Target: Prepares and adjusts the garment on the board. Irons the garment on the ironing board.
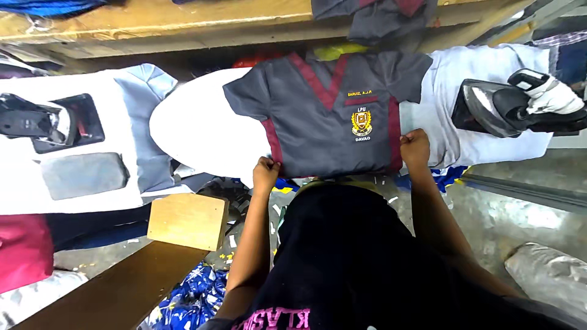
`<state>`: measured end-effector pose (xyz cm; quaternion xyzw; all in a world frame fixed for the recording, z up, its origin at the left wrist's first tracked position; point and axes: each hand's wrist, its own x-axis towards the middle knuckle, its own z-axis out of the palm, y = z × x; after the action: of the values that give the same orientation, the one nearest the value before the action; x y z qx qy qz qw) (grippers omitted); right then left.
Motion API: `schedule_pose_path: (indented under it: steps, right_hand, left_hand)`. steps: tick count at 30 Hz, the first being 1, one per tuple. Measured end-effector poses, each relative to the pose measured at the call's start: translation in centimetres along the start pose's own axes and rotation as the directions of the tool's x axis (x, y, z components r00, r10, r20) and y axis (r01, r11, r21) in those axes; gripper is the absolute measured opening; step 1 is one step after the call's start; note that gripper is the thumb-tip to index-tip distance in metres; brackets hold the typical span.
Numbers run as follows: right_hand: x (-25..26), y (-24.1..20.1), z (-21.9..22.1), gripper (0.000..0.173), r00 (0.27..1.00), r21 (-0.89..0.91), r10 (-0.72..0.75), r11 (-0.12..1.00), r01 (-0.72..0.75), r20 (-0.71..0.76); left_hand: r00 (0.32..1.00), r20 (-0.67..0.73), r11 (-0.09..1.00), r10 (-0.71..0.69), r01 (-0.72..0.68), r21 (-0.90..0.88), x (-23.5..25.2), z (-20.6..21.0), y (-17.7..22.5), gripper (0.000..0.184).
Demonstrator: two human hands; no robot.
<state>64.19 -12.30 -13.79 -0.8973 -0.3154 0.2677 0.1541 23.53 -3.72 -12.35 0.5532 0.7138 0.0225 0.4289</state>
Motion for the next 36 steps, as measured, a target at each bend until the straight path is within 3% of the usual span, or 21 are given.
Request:
schedule_pose_path:
  steps: [2, 4, 7, 9, 12, 15, 20, 25, 32, 36]
  right_hand:
    - [0.8, 0.8, -2.7, 0.046, 0.995, -0.035, -0.068, 0.997, 0.066, -0.066]
    - [2.6, 1.8, -7.2, 0.057, 0.964, -0.127, -0.136, 0.986, 0.109, -0.227]
    - [6.1, 3.6, -14.8, 0.082, 0.926, -0.266, -0.126, 0.963, 0.028, -0.357]
    - [8.1, 4.2, -18.5, 0.087, 0.964, -0.351, -0.126, 0.936, 0.038, -0.233]
    - [11.0, 4.5, -21.9, 0.074, 0.998, -0.441, -0.069, 0.895, 0.063, 0.003]
    - [14.2, 5.7, -23.2, 0.067, 0.993, -0.420, -0.041, 0.904, 0.084, 0.111]
    - [14.3, 4.9, -22.5, 0.071, 0.986, -0.462, -0.101, 0.874, 0.151, 0.132]
    - [7.2, -0.6, -19.4, 0.069, 0.965, -0.387, -0.181, 0.890, 0.243, 0.189]
    - [-2.7, -9.5, -8.0, 0.069, 0.845, -0.349, -0.282, 0.817, 0.460, 0.454]
    - [-5.8, -13.5, -3.1, 0.069, 0.804, -0.369, -0.315, 0.764, 0.530, 0.505]
  left_hand:
    - [1.000, 0.006, 0.990, -0.010, 0.011, -0.142, 0.3, 0.0, -0.6, 0.036]
    - [1.000, -0.010, 0.971, -0.020, 0.017, -0.240, 0.9, -0.5, -0.5, 0.040]
    - [0.999, -0.033, 0.959, -0.034, 0.023, -0.281, 2.2, -1.4, 1.0, 0.044]
    - [0.998, -0.042, 0.943, -0.047, 0.031, -0.330, 3.2, -1.9, 2.5, 0.047]
    - [0.994, -0.057, 0.903, -0.091, 0.059, -0.425, 5.0, -2.0, 4.0, 0.049]
    - [0.987, -0.095, 0.889, -0.130, 0.073, -0.453, 5.9, -1.9, 4.7, 0.047]
    - [0.987, -0.088, 0.905, -0.137, 0.089, -0.417, 5.7, -1.6, 5.5, 0.043]
    - [0.985, -0.105, 0.914, -0.136, 0.083, -0.397, 6.3, -1.4, 5.2, 0.037]
    - [0.979, -0.129, 0.844, -0.159, 0.067, -0.531, 7.4, -0.9, 5.6, 0.050]
    - [0.966, -0.218, 0.827, -0.137, -0.009, -0.562, 8.3, -0.8, 5.1, 0.032]
